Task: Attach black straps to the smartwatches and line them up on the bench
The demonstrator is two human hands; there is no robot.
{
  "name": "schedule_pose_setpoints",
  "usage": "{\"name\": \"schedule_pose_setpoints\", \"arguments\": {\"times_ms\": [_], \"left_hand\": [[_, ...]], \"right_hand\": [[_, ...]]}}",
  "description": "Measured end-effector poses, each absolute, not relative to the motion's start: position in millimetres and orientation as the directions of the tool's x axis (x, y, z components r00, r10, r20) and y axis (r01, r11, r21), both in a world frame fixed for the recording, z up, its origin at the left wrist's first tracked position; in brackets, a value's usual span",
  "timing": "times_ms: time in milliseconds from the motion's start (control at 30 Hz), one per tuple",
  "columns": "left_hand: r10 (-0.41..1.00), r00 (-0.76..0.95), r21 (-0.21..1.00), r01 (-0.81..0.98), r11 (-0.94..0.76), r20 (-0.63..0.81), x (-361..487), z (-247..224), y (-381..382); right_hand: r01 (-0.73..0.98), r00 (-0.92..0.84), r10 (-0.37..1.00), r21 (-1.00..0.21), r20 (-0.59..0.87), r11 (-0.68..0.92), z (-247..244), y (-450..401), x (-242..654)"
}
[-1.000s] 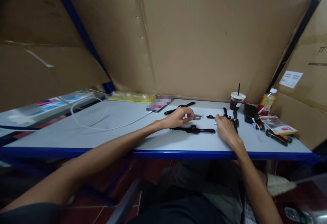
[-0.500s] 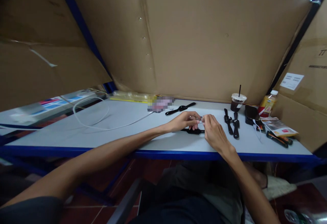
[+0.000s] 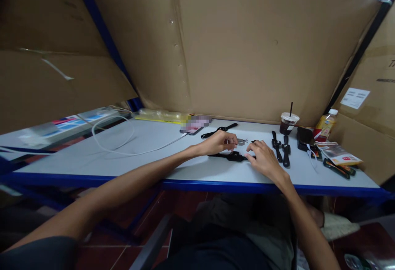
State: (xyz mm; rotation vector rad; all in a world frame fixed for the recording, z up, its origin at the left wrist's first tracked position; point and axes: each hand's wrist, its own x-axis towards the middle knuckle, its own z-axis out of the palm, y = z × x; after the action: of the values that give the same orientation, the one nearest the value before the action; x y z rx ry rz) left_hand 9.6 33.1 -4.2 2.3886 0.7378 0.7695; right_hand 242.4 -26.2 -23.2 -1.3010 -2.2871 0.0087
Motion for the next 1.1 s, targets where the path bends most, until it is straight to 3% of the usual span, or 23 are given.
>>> {"name": "schedule_pose_setpoints", "arguments": {"times_ms": [233, 500, 900, 1100], "left_hand": [[0.529, 0.793, 0.535, 0.318, -0.783, 0.303, 9.5, -8.8, 29.8], [0.490, 0.782, 0.362, 0.360, -0.860, 0.387, 8.6, -13.6, 36.0], [0.440, 0.808, 0.369, 0.300, -0.880, 0.393, 11.1, -17.7, 33.7], [0.432, 0.814, 0.315, 0.323, -0.893, 0.388, 12.0, -16.9, 31.3]], "right_hand": [[0.784, -0.513, 0.824, -0.260, 0.242, 0.564, -25.7, -21.3, 245.3], [0.800, -0.489, 0.835, -0.252, 0.250, 0.544, -26.6, -20.6, 241.8], [0.772, -0.523, 0.807, -0.249, 0.273, 0.585, -26.4, -21.6, 243.4], [0.766, -0.528, 0.801, -0.250, 0.283, 0.593, -26.6, -21.8, 243.5]]}}
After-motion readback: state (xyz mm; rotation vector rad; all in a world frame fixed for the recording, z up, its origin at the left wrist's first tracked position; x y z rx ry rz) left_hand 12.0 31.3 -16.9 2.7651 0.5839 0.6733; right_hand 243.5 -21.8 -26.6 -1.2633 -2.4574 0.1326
